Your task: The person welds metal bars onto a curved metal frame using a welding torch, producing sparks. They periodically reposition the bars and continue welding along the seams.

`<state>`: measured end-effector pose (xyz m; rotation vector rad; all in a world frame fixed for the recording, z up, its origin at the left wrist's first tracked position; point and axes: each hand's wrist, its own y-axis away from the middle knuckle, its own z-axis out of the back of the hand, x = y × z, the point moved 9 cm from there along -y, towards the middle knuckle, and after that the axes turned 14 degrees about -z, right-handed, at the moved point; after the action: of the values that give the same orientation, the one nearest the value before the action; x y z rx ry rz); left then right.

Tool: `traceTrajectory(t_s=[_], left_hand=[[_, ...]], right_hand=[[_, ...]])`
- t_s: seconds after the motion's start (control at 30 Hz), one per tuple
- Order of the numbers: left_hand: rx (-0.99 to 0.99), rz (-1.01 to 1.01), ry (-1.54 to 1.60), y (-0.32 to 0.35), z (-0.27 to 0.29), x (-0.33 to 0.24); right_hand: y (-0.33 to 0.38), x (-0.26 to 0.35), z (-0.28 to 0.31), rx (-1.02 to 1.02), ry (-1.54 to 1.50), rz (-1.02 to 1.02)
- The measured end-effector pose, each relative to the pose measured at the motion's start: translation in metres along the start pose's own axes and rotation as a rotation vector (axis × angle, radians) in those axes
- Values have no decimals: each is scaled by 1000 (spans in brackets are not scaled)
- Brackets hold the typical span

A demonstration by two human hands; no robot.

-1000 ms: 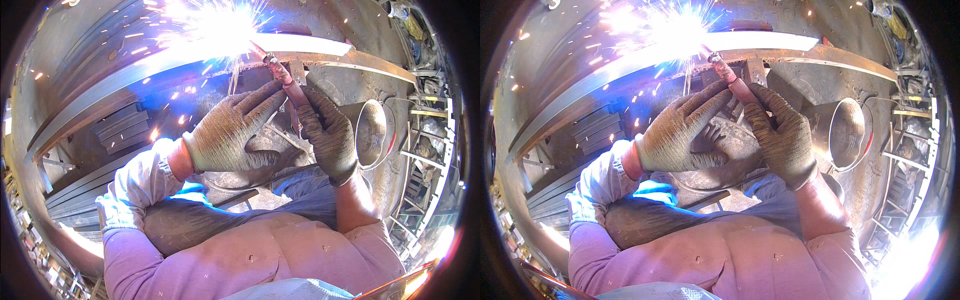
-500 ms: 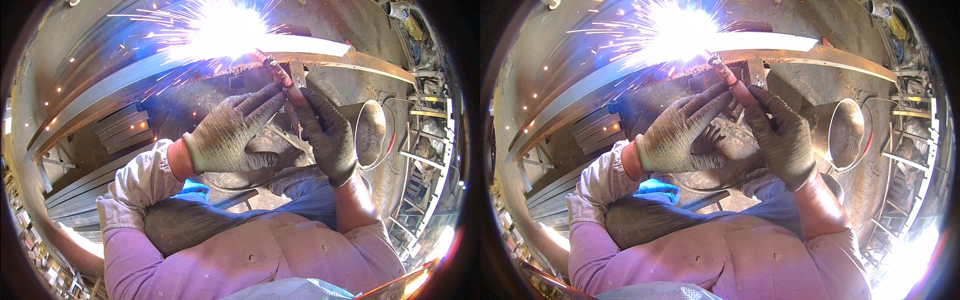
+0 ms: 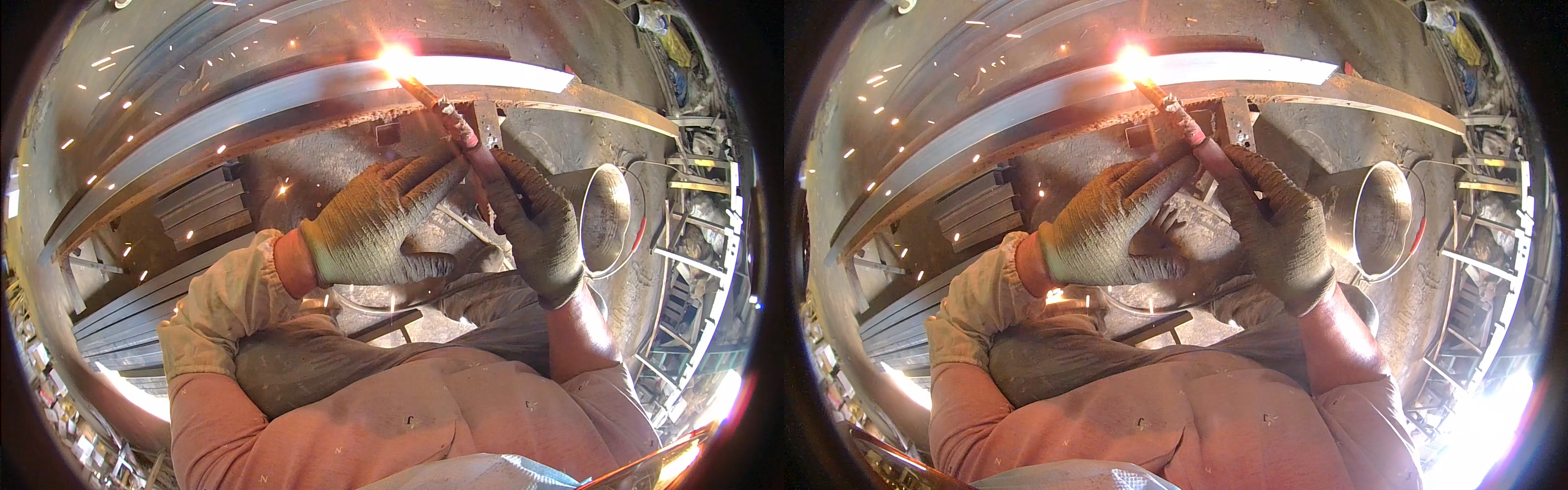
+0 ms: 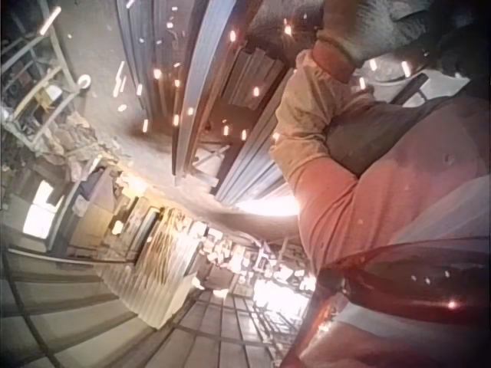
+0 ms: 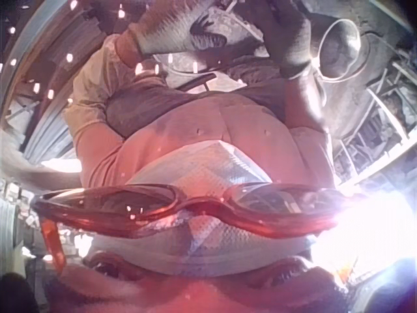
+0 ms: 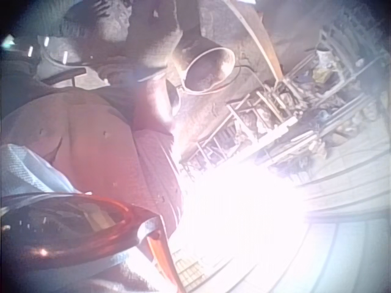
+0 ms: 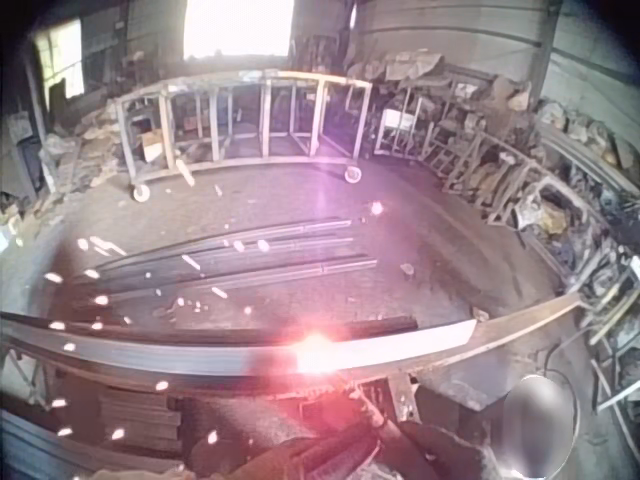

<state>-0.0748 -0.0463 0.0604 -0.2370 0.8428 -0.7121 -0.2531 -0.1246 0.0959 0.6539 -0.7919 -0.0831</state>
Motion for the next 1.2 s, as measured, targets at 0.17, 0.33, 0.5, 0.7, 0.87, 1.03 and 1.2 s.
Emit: traceTrajectory(t_s=[0.17,0.33,0.5,0.7,0.87,1.03,1.2], left_hand=[[-51,-8,36,-5,7,-3],[-30,-8,-3,-4,8,-6],[-18,-13,49,-4,3,-3],[-8,5,54,-3,4,-2],[-28,-34,-17,-3,7,-6],[11,9,65,-3,2,-3],[17,3,87,-2,-1,-2]], right_hand=[[-3,-5,0,-14,-37,43],[-1,0,0,-9,-51,63],[-2,-8,1,-11,-29,96],[-3,-9,-1,19,-101,44],[-4,-8,0,-14,-60,50],[1,-3,2,1,-24,25],[3,-9,-1,-24,-80,37]])
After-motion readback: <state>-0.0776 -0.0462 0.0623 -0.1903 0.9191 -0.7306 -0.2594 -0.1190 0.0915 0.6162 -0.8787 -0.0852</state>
